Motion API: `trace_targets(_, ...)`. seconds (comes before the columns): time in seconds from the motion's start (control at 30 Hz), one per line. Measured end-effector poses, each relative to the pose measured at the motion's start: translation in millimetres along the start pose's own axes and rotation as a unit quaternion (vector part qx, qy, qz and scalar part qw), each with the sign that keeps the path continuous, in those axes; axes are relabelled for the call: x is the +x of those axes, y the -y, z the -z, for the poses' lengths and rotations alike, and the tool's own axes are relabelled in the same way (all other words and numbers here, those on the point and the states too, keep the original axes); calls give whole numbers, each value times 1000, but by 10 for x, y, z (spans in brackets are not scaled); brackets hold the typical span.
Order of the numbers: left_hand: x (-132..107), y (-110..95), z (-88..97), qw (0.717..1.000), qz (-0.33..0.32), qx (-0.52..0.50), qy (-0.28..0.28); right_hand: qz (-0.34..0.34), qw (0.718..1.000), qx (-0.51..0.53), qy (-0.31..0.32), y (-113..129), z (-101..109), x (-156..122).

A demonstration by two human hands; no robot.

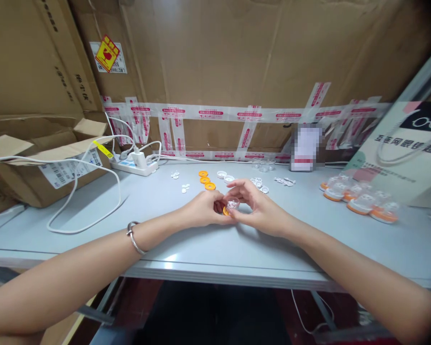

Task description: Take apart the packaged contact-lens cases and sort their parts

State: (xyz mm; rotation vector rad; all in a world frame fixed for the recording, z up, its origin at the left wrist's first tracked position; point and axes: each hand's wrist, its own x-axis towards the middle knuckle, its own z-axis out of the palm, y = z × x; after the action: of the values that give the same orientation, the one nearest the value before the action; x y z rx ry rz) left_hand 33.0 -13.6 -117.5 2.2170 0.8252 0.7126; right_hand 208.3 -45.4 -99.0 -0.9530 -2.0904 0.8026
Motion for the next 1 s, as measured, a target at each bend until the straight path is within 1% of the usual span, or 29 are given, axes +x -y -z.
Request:
trace_targets(0.17,-5,-12,3,1000,1,2,0,4,1000,23,0,-6,18,-17)
trace_targets(0.33,-9,-15,6,1000,5,-6,-1,17,997,76,24,-2,37,-17)
trace_targets(0.4,-9,-6,6,1000,8,-9,-2,20,996,83,24,-12,32,-11)
trace_targets(0.6,-4,8,1,1000,14,-5,-17,-38,998,27,-46,-84,-40,24)
trace_targets(0.67,-5,-1,4,1000,12,-8,-13,-28,997,38,-59,-92,-54,30)
trace_targets(0.83,-9,-31,20,1000,11,14,-13,54,990,92,-97,-78,-2,45)
trace_targets(0.9,-10,-38,23,999,16,23,-17,54,988,106,-99,-75,25,54)
trace_targets(1.0,-11,-41,24,999,27,17,-20,28,985,133,-110,-58,62,70)
